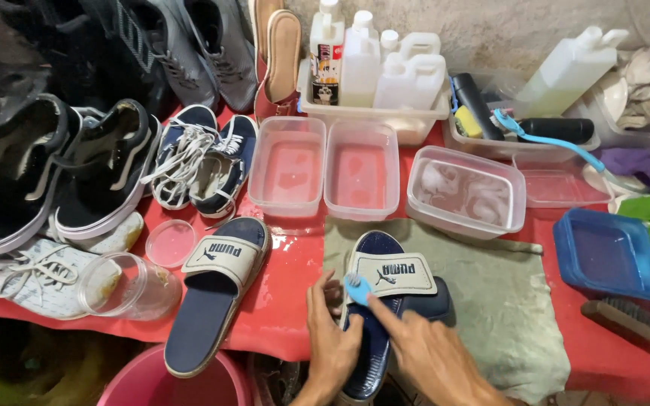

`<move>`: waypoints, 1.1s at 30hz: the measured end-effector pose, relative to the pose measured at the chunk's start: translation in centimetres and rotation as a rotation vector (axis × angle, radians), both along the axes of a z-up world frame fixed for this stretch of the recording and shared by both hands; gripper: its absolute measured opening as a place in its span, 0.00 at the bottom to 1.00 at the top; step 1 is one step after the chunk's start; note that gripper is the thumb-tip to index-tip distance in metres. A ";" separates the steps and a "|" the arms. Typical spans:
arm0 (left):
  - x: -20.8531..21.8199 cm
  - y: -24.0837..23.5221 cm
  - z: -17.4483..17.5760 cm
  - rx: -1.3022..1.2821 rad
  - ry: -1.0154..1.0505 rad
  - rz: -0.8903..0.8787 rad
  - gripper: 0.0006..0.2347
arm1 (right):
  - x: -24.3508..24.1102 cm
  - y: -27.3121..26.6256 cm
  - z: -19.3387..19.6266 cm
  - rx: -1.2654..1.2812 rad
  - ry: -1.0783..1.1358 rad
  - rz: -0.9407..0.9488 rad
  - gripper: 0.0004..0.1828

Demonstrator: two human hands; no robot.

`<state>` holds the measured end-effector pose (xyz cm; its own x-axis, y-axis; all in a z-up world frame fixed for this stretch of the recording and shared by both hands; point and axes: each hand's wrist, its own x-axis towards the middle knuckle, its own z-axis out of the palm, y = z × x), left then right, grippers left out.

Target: The person scrubs a blue Puma slide with a blue toothbrush, repeatedly dipping the brush into a container of soapy water. They clean the footbed, the strap, and the sides of the slide, holding it with their left hand while scrubbing with their right.

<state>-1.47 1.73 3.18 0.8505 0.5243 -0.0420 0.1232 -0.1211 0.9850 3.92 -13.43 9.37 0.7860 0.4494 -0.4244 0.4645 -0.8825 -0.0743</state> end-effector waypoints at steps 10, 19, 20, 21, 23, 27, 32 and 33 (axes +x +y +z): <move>-1.7 -4.4 -1.4 -0.047 0.014 0.219 0.26 | -0.4 -1.0 -1.4 0.022 0.113 -0.140 0.37; 1.4 6.2 1.0 0.290 -0.230 -0.663 0.45 | -1.2 -1.2 -2.1 0.006 0.046 -0.130 0.41; 2.0 6.6 1.3 0.275 -0.169 -0.716 0.48 | -0.7 -1.1 -2.5 -0.035 -0.051 -0.196 0.40; 2.4 6.5 1.1 0.273 -0.177 -0.713 0.48 | -1.3 -1.1 -3.3 -0.039 -0.058 -0.194 0.40; 2.4 6.5 0.6 0.246 -0.164 -0.719 0.49 | -3.0 -1.1 -5.0 -0.009 0.197 -0.139 0.45; 2.3 6.5 0.2 0.248 -0.124 -0.668 0.52 | -1.6 -0.8 -3.7 -0.141 -0.120 -0.256 0.41; 2.4 6.4 -0.1 0.258 -0.163 -0.622 0.53 | -1.5 0.8 -0.1 -0.146 0.176 -0.340 0.39; 2.6 6.7 -0.1 0.264 -0.168 -0.624 0.53 | -1.9 0.4 -1.8 -0.140 0.171 -0.342 0.39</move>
